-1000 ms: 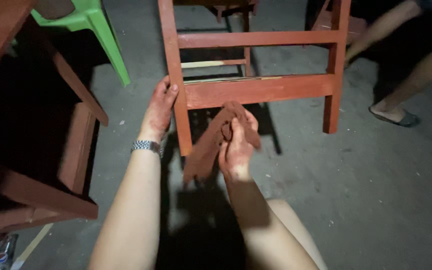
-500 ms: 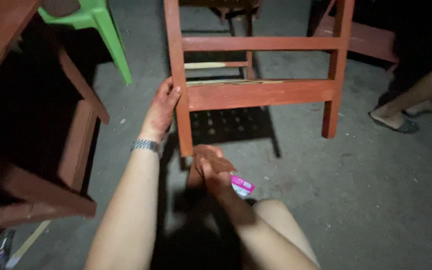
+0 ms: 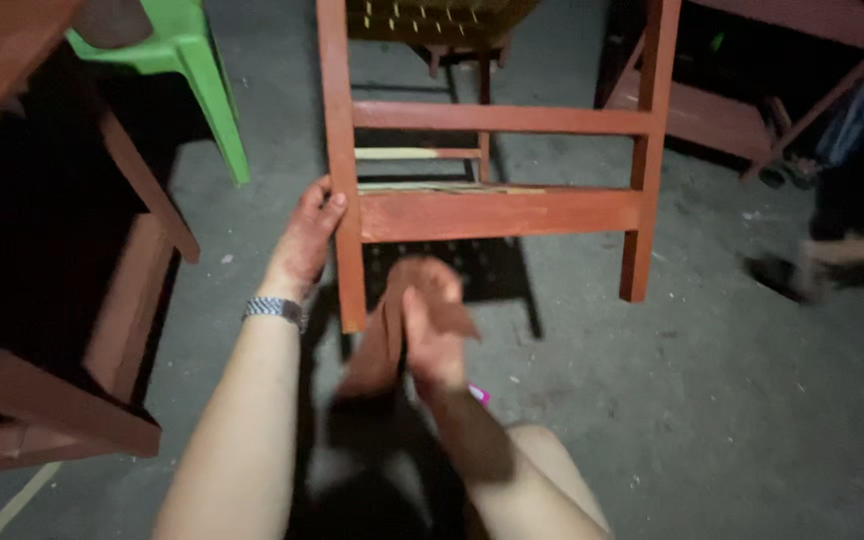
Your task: The person wipes a reddish stain onto the unfinished wooden rails and legs of an overturned chair using a cloth, holding the chair steady with the other hand and working across different rails and sides of the frame.
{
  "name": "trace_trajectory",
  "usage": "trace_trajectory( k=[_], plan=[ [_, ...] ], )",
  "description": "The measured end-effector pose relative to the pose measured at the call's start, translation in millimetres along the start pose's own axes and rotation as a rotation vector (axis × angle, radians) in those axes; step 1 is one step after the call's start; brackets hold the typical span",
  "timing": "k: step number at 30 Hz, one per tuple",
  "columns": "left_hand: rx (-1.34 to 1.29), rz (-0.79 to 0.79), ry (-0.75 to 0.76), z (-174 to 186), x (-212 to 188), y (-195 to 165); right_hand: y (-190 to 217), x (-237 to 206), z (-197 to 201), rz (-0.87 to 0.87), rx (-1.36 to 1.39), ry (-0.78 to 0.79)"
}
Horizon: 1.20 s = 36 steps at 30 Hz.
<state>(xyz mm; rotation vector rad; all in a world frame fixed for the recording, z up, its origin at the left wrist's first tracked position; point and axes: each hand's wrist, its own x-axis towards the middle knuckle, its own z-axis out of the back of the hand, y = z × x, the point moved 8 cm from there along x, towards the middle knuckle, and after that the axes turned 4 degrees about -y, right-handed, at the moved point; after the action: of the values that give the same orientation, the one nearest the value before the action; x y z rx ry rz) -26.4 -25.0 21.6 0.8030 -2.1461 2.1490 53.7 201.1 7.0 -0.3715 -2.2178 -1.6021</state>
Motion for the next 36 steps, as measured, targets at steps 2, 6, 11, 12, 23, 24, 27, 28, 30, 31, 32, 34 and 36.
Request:
trace_trajectory(
  k=[2,6,11,12,23,24,27,28,30,31,32,34,36],
  plan=[
    [-0.079,-0.021,0.018,1.6,-1.5,-4.7,39.9,27.9,-20.3,0.173,-0.035,0.021],
    [-0.338,-0.029,0.099,-1.5,-10.3,-17.2,86.8,85.4,-87.9,0.380,0.004,0.094],
    [-0.602,-0.053,0.143,-8.9,-20.2,-29.9,72.8,112.4,-142.1,0.640,-1.179,0.192],
    [-0.574,-0.063,0.133,-10.6,-19.3,-29.8,71.4,110.9,-138.7,0.670,-1.174,0.191],
    [-0.774,0.231,0.113,-18.8,-4.5,20.8,78.3,152.7,-21.6,0.682,-1.031,-0.049],
    [-0.976,0.300,0.161,-27.1,-4.6,22.8,70.6,148.4,-24.9,0.717,-1.146,0.017],
    [-0.790,0.237,0.045,-15.3,-1.2,20.2,61.5,130.7,-33.2,0.846,-1.133,0.128],
    [-0.695,0.181,-0.004,-5.4,3.2,13.2,58.5,131.9,-33.0,0.829,-1.156,0.120],
    [-0.526,0.076,-0.109,22.5,5.0,-7.6,55.2,138.2,-32.9,0.779,-1.212,0.112],
    [-0.511,0.067,-0.196,42.9,1.1,-14.5,57.3,140.6,-35.3,0.812,-1.207,0.130],
    [-0.491,0.050,-0.282,64.1,-6.2,-23.2,60.0,141.7,-36.9,0.855,-1.192,0.133],
    [-0.373,0.038,-0.525,101.9,-28.2,-35.4,64.5,148.0,-36.6,0.872,-1.092,0.135],
    [-0.171,0.045,-0.749,119.2,-51.4,-46.2,63.2,156.5,-33.8,0.791,-0.966,0.164]
  ],
)
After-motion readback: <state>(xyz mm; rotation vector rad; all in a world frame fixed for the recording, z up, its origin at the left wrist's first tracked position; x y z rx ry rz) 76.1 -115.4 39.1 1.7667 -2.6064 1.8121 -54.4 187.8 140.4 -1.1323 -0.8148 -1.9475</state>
